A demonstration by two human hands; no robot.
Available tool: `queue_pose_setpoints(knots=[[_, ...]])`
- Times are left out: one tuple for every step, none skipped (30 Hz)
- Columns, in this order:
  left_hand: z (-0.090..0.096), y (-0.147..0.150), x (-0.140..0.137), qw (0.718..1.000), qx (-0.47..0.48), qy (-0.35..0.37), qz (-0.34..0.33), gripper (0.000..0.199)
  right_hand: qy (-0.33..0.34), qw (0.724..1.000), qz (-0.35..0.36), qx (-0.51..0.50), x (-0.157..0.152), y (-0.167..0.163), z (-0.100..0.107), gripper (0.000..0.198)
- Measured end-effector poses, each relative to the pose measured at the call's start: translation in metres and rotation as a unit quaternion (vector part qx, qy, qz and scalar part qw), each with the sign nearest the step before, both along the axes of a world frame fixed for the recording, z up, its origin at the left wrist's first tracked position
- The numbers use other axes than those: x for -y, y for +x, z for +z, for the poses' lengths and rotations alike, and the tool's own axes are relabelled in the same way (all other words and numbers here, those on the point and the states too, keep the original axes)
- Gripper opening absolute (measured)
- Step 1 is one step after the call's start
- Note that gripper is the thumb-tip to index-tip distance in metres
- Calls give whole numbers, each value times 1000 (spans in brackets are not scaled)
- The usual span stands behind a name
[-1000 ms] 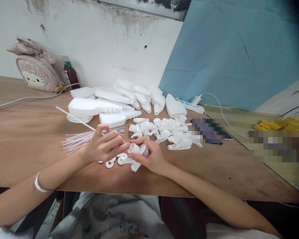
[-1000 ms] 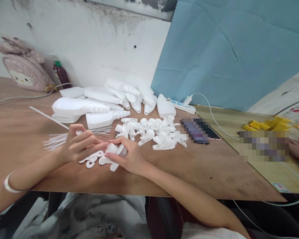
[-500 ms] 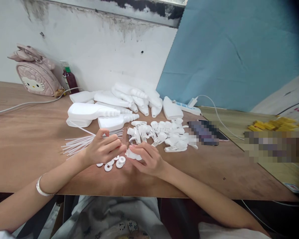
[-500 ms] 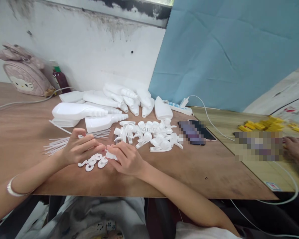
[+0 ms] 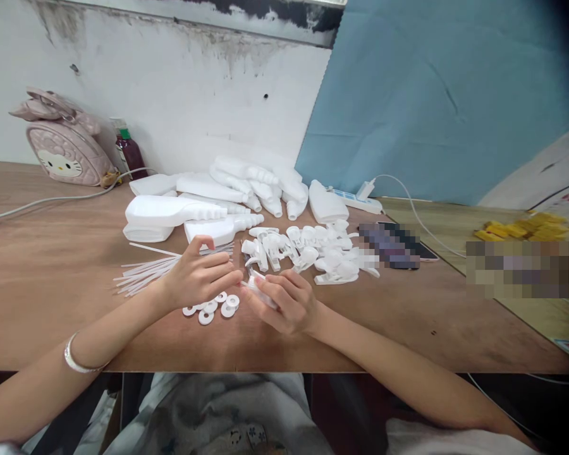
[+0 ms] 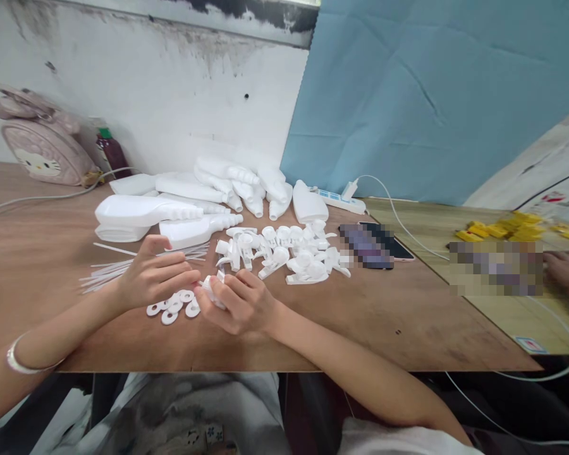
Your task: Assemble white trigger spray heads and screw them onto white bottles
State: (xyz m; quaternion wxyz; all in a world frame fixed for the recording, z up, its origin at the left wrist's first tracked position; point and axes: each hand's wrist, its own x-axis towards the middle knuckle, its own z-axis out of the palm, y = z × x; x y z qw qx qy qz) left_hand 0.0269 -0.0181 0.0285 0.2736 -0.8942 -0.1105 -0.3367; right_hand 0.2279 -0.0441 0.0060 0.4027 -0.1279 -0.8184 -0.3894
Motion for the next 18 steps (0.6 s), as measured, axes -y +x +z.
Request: queue_pose_setpoints(knots=[[1, -1, -1, 1000, -4, -1, 0, 11, 0, 1000, 1, -1, 0, 0, -1, 9], [2, -4, -3, 1000, -8, -2, 1, 11, -5, 1000, 3, -3, 0, 1, -2, 9], [4, -8, -5, 1000, -8, -5, 7, 12, -13, 1000, 8, -7, -1, 2, -4, 8], [6, -14, -9, 1000, -5, -11, 21, 14, -22, 1000, 16, -13, -1, 4, -6, 9], [8, -20, -14, 999, 2, -18, 41, 16, -29, 999, 25, -21, -1, 6, -8, 10], [9, -26, -19, 997, 18, -25, 73, 18, -35, 998, 35, -31, -1, 8, -10, 12], [10, -32, -25, 993, 27, -37, 112, 18, -39, 997, 43, -44, -1, 10, -11, 13], [10, -37, -30, 989, 26, -50, 140, 20, -40, 996, 49, -56, -1, 11, -12, 13], [9, -39, -33, 985, 16, -63, 161, 23, -41, 996, 53, -66, -1, 11, -13, 14], [7, -40, -36, 982, 4, -73, 173, 25, -42, 995, 58, -72, -1, 11, -14, 15], [5, -39, -38, 981, -8, -79, 179, 27, -43, 995, 63, -72, -1, 10, -15, 15], [1, -36, -38, 980, -14, -84, 181, 29, -46, 994, 69, -66, 0, 8, -16, 15], [-2, -33, -38, 979, -15, -87, 182, 30, -51, 995, 71, -57, 0, 6, -16, 15], [-5, -30, -37, 979, -10, -92, 183, 30, -58, 995, 71, -46, 1, 4, -16, 15], [-8, -27, -36, 978, -3, -98, 183, 29, -66, 995, 70, -39, 1, 3, -16, 14], [-11, -25, -36, 977, 3, -108, 184, 28, -76, 994, 68, -34, 2, 1, -16, 13], [-13, -24, -36, 975, 6, -120, 184, 27, -85, 994, 67, -32, 2, 0, -16, 12], [-16, -23, -37, 974, 7, -132, 186, 26, -93, 993, 68, -33, 3, 0, -15, 12]])
